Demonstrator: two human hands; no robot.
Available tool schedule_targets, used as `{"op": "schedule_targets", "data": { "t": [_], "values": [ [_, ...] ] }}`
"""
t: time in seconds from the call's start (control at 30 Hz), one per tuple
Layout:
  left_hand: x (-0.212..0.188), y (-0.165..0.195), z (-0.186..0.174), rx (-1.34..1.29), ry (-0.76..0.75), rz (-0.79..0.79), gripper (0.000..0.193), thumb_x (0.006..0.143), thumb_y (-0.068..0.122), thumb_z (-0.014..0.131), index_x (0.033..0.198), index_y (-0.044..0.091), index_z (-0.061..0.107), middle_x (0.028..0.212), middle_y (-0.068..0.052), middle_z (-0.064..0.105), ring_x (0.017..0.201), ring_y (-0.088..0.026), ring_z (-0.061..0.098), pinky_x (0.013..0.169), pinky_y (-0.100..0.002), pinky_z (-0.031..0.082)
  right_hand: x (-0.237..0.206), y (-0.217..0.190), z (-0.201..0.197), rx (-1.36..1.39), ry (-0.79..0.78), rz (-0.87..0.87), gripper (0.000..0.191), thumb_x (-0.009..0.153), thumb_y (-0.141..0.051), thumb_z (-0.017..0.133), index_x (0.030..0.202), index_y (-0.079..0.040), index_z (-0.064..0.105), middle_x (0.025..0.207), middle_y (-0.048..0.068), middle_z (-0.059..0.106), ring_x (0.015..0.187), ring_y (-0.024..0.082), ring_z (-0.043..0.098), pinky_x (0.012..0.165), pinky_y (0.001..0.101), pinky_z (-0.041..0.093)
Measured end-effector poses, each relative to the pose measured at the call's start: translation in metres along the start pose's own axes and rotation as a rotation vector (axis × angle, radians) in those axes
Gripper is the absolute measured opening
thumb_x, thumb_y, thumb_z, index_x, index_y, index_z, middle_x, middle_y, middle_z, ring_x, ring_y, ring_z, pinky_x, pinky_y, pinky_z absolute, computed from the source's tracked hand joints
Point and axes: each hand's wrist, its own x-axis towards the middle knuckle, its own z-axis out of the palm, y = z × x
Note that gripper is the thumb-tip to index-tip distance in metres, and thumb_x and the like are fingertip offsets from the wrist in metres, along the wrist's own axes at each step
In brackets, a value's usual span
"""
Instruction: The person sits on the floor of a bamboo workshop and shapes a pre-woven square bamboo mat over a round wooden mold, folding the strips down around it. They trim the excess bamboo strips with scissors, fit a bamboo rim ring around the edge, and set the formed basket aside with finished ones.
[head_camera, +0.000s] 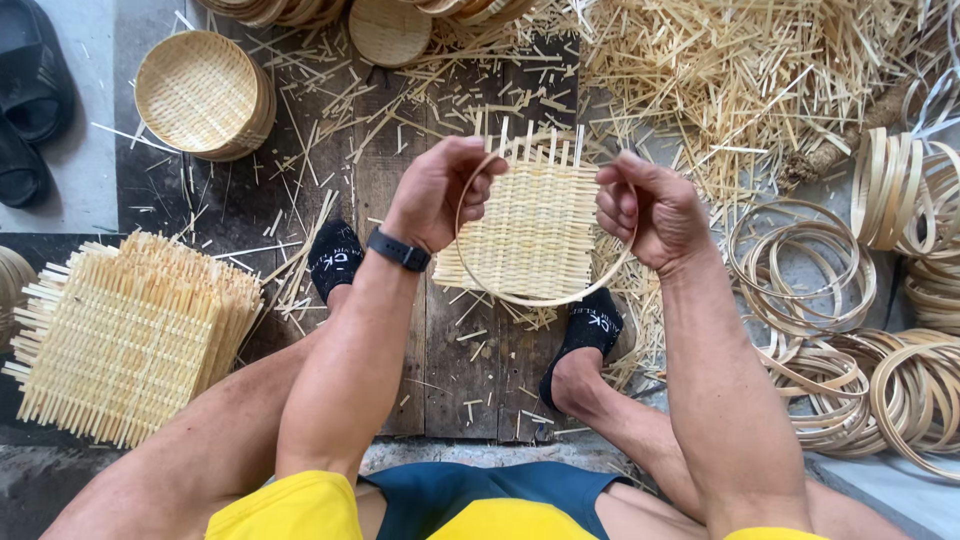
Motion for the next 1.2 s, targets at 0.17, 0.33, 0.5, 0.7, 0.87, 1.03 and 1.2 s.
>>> {"op": "schedule_targets", "data": {
  "t": [0.17, 0.33, 0.5, 0.7, 0.87, 1.03, 1.2],
  "values": [
    [-0.004, 0.004, 0.012, 0.178, 0.090, -0.093, 0.031, 0.091, 0.024, 0.075, 0.066, 0.011, 0.062, 0.049, 0.006, 0.046, 0.038, -0.004, 0.033, 0.033, -0.021, 0.026, 0.002, 0.005, -0.012, -0.142, -0.027, 0.090, 0.028, 0.104, -0.020, 0.067, 0.089, 0.003, 0.073, 0.053, -0.004, 0.043, 0.042, 0.007, 0.033, 0.039, 0.0237, 0.027],
    [0.002, -0.006, -0.004, 0.009, 0.234, -0.015, 0.028, 0.092, 0.029, 0.072, 0.073, 0.010, 0.067, 0.050, 0.006, 0.047, 0.039, -0.004, 0.035, 0.035, -0.020, 0.028, 0.003, 0.017, -0.016, -0.298, 0.043, 0.029, 0.021, 0.097, -0.017, 0.069, 0.104, 0.002, 0.072, 0.072, 0.002, 0.066, 0.060, 0.010, 0.061, 0.056, 0.0246, 0.052],
    [0.024, -0.065, -0.047, -0.038, 0.484, 0.153, 0.014, 0.082, 0.019, 0.076, 0.093, 0.015, 0.068, 0.062, 0.005, 0.056, 0.049, -0.005, 0.049, 0.039, -0.021, 0.041, 0.013, 0.052, -0.039, -0.639, 0.472, -0.025, 0.022, 0.081, -0.001, 0.080, 0.099, -0.001, 0.069, 0.081, 0.006, 0.076, 0.066, 0.012, 0.072, 0.054, 0.0247, 0.061],
    [0.052, -0.135, -0.106, 1.123, 0.691, 0.479, 0.018, 0.073, 0.012, 0.088, 0.089, 0.005, 0.082, 0.080, -0.010, 0.077, 0.070, -0.016, 0.072, 0.075, -0.031, 0.057, 0.031, 0.119, -0.080, -1.048, 0.678, -0.070, 0.017, 0.079, -0.001, 0.083, 0.094, -0.001, 0.076, 0.078, 0.006, 0.074, 0.065, 0.013, 0.069, 0.057, 0.0277, 0.058],
    [0.057, -0.142, -0.118, 1.090, 0.725, 0.145, 0.020, 0.075, 0.011, 0.087, 0.094, 0.012, 0.083, 0.084, -0.008, 0.079, 0.073, -0.017, 0.074, 0.075, -0.031, 0.058, 0.035, 0.145, -0.095, -1.160, 0.763, -0.106, 0.016, 0.078, -0.004, 0.083, 0.093, -0.007, 0.079, 0.077, 0.003, 0.075, 0.068, 0.012, 0.069, 0.067, 0.0279, 0.057],
    [0.059, -0.135, -0.112, 1.082, 0.777, 0.056, 0.020, 0.071, 0.013, 0.090, 0.090, 0.012, 0.083, 0.082, -0.006, 0.079, 0.073, -0.015, 0.075, 0.075, -0.029, 0.059, 0.034, 0.149, -0.095, -1.202, 0.785, -0.088, 0.014, 0.079, -0.006, 0.082, 0.092, -0.010, 0.079, 0.080, 0.003, 0.077, 0.069, 0.011, 0.070, 0.068, 0.0278, 0.058],
    [0.057, -0.133, -0.111, 1.005, 0.787, 0.059, 0.021, 0.071, 0.012, 0.089, 0.091, 0.013, 0.083, 0.083, -0.003, 0.080, 0.075, -0.012, 0.076, 0.074, -0.027, 0.060, 0.029, 0.150, -0.094, -1.287, 0.779, -0.094, 0.014, 0.080, -0.012, 0.084, 0.094, -0.014, 0.081, 0.083, 0.004, 0.078, 0.071, 0.014, 0.072, 0.074, 0.0300, 0.057]
  ]
}}
